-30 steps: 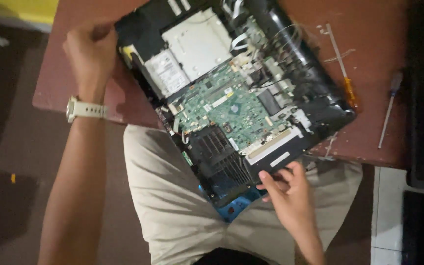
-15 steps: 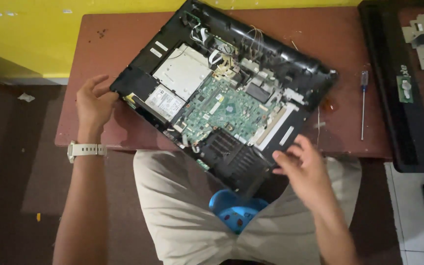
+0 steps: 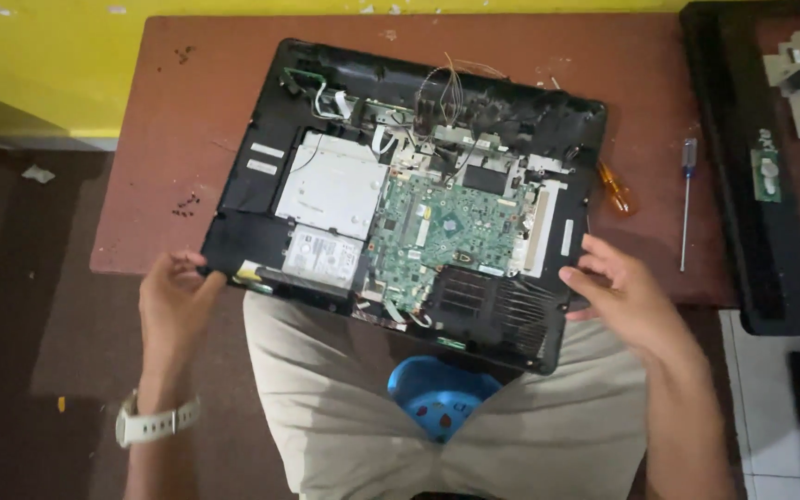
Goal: The person works on a disassembled laptop placed on their lap, disconnecting and reconnecting small ribbon cables and connectors on the motherboard. They handle the cables by hand, occasionally adjusting the laptop's position to access different connection points.
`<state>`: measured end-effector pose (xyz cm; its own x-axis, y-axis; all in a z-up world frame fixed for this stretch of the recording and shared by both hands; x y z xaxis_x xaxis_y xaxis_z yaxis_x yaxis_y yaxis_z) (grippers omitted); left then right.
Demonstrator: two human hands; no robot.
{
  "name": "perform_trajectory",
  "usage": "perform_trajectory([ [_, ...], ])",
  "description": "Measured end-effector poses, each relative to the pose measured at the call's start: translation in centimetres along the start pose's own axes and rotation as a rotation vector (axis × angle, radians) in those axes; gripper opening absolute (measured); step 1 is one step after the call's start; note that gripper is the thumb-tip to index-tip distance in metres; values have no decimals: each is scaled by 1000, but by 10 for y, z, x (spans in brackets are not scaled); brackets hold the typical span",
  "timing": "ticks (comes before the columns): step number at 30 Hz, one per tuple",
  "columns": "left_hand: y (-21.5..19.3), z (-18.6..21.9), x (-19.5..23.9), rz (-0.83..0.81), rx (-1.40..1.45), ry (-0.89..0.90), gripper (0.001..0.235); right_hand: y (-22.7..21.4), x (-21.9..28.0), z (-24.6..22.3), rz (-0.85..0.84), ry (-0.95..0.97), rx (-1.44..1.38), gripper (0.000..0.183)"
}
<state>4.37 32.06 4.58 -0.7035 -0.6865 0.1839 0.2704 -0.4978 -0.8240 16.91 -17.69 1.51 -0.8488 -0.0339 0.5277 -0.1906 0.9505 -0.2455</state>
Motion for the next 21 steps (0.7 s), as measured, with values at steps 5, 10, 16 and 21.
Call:
perform_trajectory([
  [5,2,-6,-1,-13,37,107,12,7,8,-4,53,-50,43,65],
  [10,0,-14,-14,-74,11,144,13,21,28,-20,171,-84,92,60],
  [16,-5,-21,-26,-220,-29,122,9,38,47,-31,389,-43,302,50],
  [21,-1,-39,-30,-206,205,176,9,47,56,-36,528,-206,485,45],
])
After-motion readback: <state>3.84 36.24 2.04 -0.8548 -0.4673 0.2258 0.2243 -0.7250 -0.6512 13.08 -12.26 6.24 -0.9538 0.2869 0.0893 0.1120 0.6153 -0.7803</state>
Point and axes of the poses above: each hand's wrist, its own x-axis away from the middle knuckle, its own y-axis out of the palm, z = x × y, the point moved 4 cm from there along -x, towards the middle knuckle, and after that the axes turned 8 degrees about -x, right-handed, at the moved point
